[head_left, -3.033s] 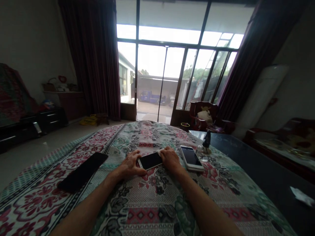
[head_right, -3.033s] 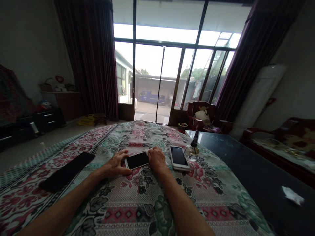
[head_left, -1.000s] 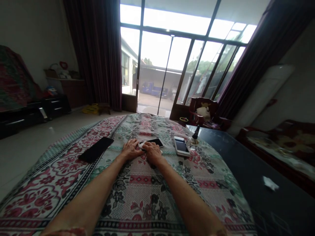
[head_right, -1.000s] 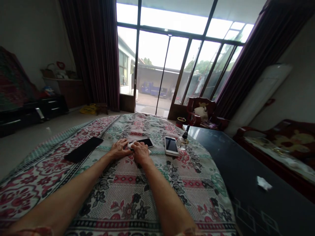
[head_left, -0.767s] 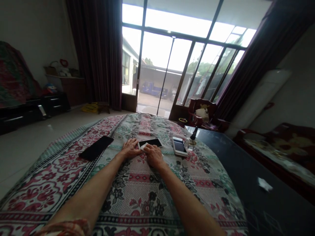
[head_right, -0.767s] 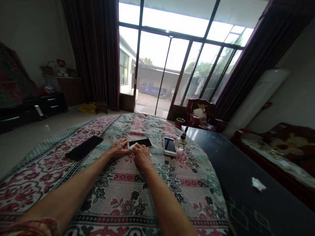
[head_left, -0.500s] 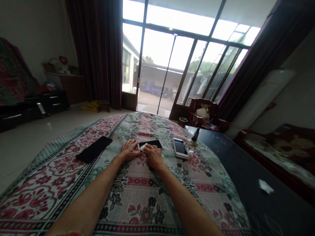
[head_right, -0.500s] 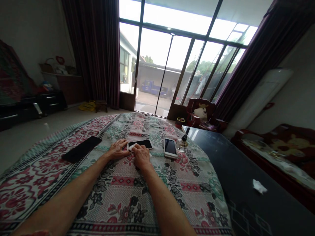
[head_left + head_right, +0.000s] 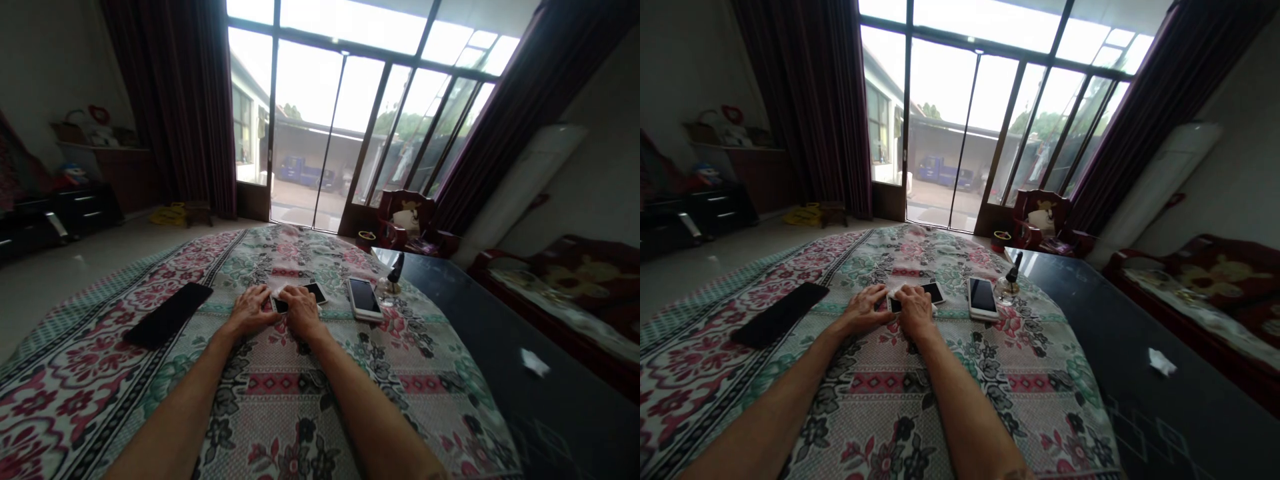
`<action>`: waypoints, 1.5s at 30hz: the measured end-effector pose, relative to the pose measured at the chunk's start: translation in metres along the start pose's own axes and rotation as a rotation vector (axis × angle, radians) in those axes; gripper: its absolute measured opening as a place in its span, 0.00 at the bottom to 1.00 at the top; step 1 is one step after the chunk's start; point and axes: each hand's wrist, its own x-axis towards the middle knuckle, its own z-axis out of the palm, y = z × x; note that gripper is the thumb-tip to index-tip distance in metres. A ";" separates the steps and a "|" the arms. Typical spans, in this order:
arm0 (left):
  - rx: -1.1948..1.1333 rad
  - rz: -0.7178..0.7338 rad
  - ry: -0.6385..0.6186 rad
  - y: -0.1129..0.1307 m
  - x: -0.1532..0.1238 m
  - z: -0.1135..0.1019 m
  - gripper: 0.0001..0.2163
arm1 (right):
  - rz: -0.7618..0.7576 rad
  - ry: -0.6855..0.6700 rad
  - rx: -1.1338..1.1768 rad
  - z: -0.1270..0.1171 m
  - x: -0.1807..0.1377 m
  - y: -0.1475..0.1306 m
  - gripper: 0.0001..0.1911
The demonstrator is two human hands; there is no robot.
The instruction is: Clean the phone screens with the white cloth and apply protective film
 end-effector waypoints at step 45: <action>0.045 0.076 0.035 -0.009 0.003 0.006 0.30 | 0.072 0.070 -0.074 -0.004 -0.037 -0.014 0.12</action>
